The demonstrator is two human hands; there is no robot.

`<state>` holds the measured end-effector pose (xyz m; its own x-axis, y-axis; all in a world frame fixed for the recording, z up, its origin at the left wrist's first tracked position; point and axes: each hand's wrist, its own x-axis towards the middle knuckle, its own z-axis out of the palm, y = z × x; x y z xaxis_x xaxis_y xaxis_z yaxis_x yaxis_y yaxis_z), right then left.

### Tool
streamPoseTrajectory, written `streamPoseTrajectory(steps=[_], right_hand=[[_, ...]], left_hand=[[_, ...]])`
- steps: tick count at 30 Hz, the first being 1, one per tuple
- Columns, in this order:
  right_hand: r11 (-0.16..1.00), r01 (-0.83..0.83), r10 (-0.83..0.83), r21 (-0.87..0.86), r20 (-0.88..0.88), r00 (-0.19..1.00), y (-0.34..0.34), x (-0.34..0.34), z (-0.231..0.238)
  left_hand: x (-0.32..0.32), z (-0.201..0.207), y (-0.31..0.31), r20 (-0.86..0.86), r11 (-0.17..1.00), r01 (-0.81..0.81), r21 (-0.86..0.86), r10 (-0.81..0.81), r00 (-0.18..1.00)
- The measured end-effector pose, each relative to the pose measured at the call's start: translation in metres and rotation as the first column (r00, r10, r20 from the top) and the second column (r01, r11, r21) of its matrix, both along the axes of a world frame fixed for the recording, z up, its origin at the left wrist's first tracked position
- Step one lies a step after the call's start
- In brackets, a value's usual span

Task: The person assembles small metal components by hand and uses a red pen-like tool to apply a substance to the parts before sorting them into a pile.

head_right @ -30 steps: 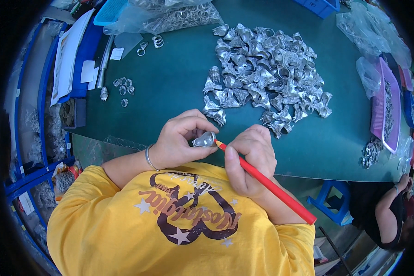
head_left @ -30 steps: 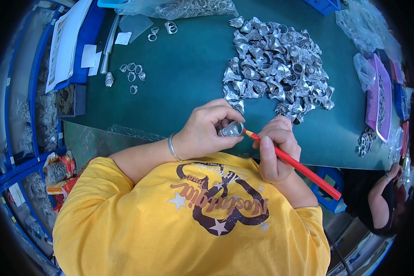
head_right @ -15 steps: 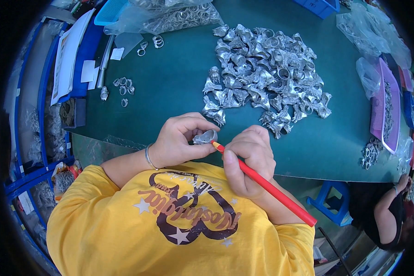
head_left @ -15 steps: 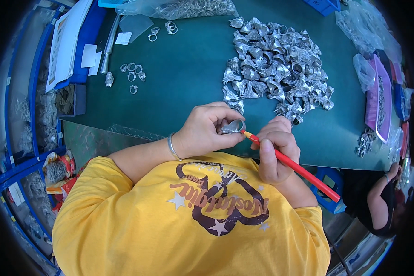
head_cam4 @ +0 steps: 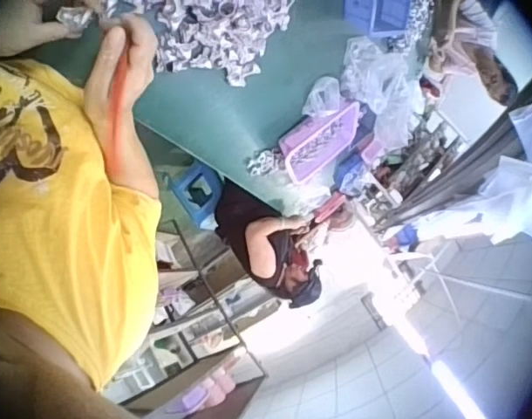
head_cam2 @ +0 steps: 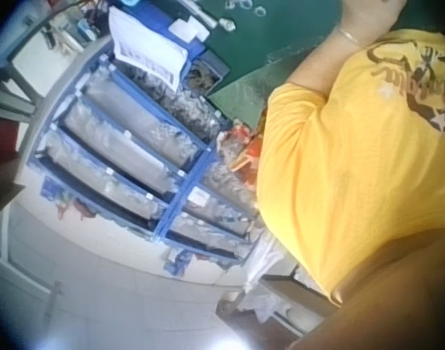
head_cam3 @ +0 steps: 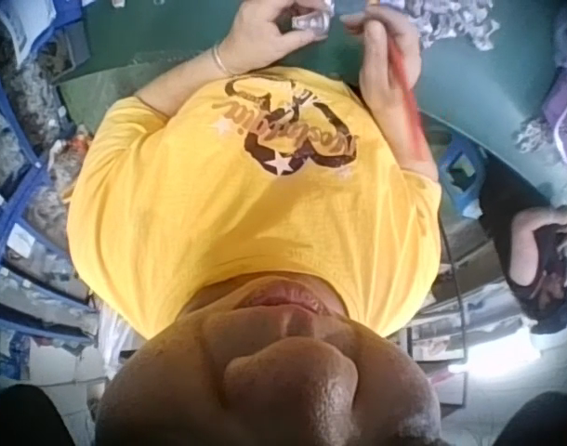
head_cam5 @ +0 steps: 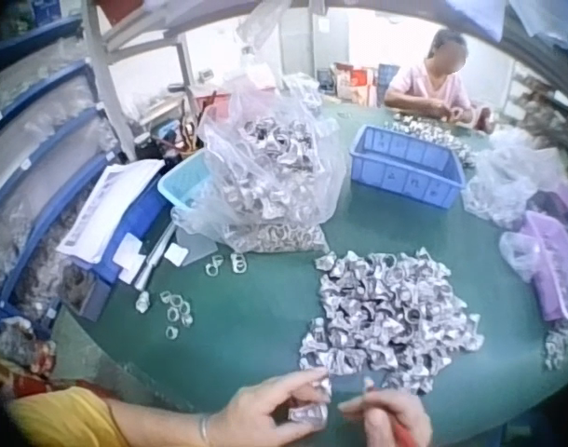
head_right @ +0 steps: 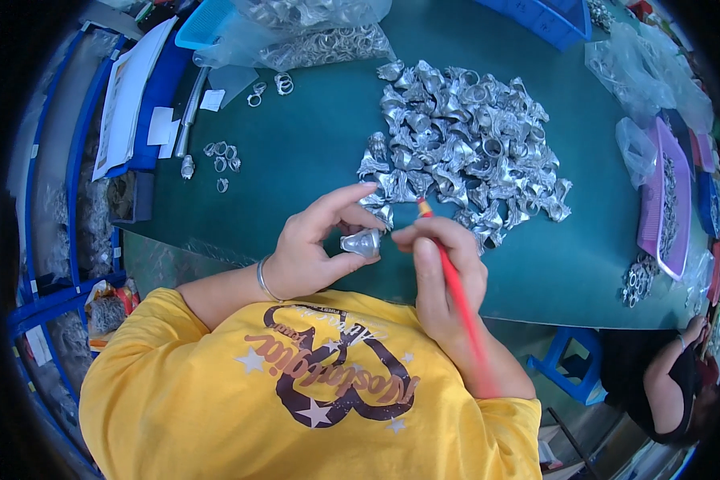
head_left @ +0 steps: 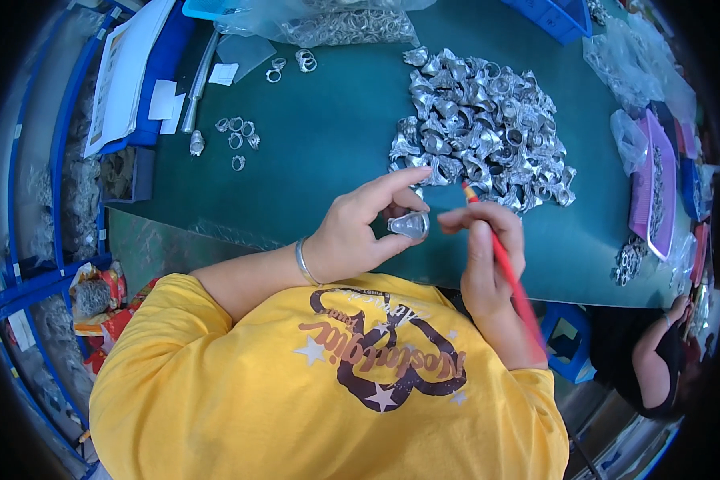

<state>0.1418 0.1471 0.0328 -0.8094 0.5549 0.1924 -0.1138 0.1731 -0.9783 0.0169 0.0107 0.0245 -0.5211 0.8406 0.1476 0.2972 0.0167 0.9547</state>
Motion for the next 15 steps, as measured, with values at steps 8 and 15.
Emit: streamPoseTrajectory(steps=[8,15], right_hand=[[0.992,-0.080,0.072,-0.098,-0.079,0.994,-0.001,-0.008,-0.009],[0.996,-0.029,0.046,0.090,-0.195,0.980,0.006,-0.003,-0.013]], left_hand=[[0.001,0.003,0.003,-0.088,0.995,-0.022,0.095,0.030,0.996],[0.000,-0.002,0.000,0.782,0.979,0.115,0.166,-0.201,0.590]])
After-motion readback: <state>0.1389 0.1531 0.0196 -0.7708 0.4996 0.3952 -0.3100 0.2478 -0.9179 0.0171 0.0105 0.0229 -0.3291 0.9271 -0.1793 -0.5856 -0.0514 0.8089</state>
